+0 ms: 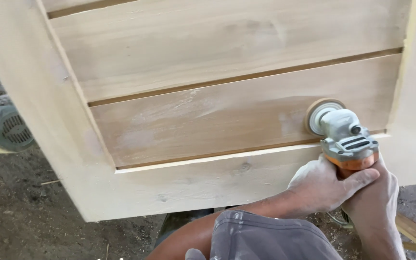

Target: Sanding a wooden door using a power sander.

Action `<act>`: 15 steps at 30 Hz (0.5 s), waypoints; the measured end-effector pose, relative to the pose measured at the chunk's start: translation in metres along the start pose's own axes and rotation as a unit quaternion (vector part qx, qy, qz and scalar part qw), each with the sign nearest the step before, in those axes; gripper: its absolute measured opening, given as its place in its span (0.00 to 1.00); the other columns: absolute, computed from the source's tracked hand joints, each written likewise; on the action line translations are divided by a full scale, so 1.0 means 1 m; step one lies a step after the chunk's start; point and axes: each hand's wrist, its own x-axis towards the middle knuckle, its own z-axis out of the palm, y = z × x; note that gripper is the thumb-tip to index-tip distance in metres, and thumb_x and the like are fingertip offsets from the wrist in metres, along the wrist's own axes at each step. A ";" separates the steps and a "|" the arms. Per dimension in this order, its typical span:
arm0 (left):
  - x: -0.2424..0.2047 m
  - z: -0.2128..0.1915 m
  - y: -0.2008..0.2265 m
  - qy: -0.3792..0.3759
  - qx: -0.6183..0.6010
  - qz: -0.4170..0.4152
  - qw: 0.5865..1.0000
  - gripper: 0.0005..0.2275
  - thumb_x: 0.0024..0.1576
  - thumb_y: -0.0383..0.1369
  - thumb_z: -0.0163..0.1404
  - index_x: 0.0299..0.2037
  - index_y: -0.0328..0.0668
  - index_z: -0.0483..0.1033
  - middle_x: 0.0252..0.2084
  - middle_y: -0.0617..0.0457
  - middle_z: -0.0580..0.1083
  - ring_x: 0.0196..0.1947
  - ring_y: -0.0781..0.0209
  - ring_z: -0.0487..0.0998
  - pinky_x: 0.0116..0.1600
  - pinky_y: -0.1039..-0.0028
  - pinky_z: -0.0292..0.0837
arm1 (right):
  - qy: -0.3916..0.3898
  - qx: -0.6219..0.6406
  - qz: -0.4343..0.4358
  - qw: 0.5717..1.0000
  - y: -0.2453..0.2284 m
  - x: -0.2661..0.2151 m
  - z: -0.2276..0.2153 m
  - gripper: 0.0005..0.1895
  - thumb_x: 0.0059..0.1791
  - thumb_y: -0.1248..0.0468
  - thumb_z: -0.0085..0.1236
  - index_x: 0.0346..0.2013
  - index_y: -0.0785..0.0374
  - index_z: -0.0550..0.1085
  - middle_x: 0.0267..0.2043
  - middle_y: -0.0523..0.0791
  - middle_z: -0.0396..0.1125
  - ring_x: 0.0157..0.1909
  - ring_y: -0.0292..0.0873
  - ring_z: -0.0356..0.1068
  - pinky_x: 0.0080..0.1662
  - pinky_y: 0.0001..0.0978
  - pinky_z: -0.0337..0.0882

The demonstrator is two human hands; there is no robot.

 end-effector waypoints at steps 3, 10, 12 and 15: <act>-0.027 -0.018 -0.006 0.023 -0.042 -0.025 0.999 0.33 0.58 0.57 0.45 0.62 0.34 0.68 0.47 0.35 0.78 0.47 0.43 0.82 0.52 0.59 0.79 | -0.018 0.042 -0.008 0.999 -0.017 -0.011 0.012 0.26 0.46 0.63 0.63 0.59 0.65 0.70 0.39 0.53 0.76 0.37 0.52 0.79 0.39 0.45 0.78; -0.065 -0.035 -0.055 0.166 -0.140 -0.015 0.976 0.29 0.59 0.53 0.51 0.61 0.36 0.71 0.53 0.40 0.77 0.54 0.49 0.80 0.60 0.63 0.74 | -0.120 -0.024 -0.009 0.992 -0.085 -0.023 0.035 0.13 0.52 0.59 0.57 0.49 0.60 0.74 0.35 0.47 0.77 0.32 0.47 0.79 0.37 0.43 0.79; -0.067 -0.035 -0.063 0.182 -0.168 -0.013 0.969 0.25 0.59 0.50 0.53 0.55 0.34 0.75 0.47 0.41 0.80 0.51 0.51 0.83 0.57 0.64 0.76 | -0.134 -0.039 -0.058 0.988 -0.087 -0.022 0.034 0.14 0.51 0.59 0.56 0.50 0.59 0.72 0.36 0.46 0.76 0.33 0.47 0.79 0.38 0.42 0.78; -0.062 -0.019 -0.081 0.207 -0.163 0.027 0.964 0.22 0.58 0.48 0.55 0.49 0.34 0.79 0.43 0.42 0.82 0.49 0.52 0.84 0.54 0.64 0.76 | -0.136 -0.055 -0.118 0.982 -0.077 -0.022 0.032 0.16 0.45 0.61 0.58 0.47 0.59 0.72 0.36 0.48 0.75 0.38 0.53 0.77 0.39 0.47 0.75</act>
